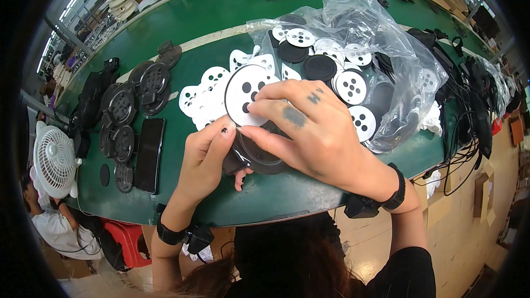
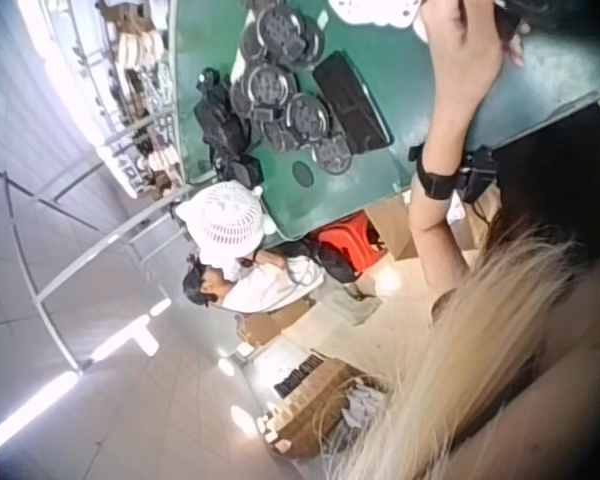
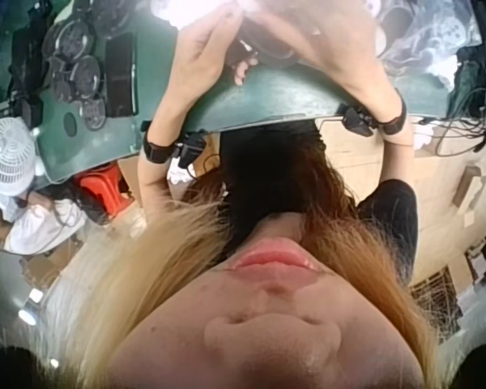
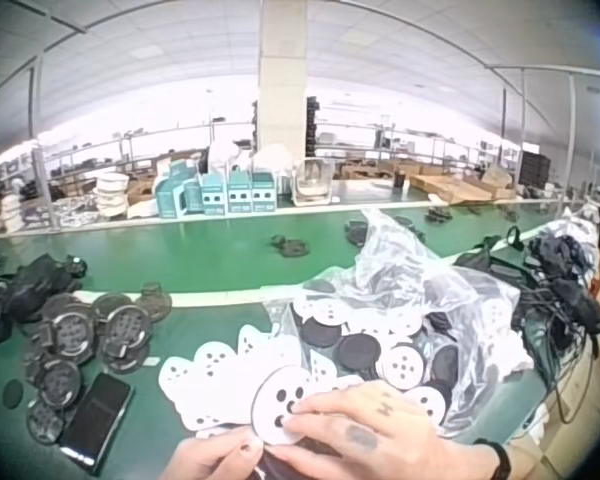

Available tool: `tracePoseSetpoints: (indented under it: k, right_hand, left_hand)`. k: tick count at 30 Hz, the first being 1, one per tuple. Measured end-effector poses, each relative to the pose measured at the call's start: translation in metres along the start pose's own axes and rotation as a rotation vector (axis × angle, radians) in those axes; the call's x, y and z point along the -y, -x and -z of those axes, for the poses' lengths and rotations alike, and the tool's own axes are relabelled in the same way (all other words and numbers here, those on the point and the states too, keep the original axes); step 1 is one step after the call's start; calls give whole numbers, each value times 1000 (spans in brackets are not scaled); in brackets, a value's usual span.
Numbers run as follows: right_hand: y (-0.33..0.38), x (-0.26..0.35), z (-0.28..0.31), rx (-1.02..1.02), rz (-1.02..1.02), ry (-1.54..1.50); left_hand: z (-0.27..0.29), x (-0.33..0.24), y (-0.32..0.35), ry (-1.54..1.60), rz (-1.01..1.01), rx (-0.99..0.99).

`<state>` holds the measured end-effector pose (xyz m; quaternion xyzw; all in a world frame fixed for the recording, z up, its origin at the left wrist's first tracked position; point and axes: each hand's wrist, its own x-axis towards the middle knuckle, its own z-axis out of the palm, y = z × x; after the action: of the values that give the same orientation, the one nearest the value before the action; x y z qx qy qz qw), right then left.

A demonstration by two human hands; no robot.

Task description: The person is applying white adhesive gaskets or stickers to round black plastic components on a factory assembly line.

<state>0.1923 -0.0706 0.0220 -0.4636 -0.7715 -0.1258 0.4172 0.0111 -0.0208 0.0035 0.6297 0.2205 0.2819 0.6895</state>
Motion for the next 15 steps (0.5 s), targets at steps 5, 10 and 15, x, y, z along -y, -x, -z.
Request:
tracePoseSetpoints:
  k: [5, 10, 15]
  right_hand:
    - [0, 3, 4, 71, -61, -106]
    - [-1, 1, 4, 59, -74, -196]
    - [-1, 2, 2, 25, -74, -200]
  left_hand:
    - [0, 2, 1, -61, -21, -40]
    - [-2, 1, 2, -98, -51, -54]
    - [-4, 0, 2, -146, -57, -57]
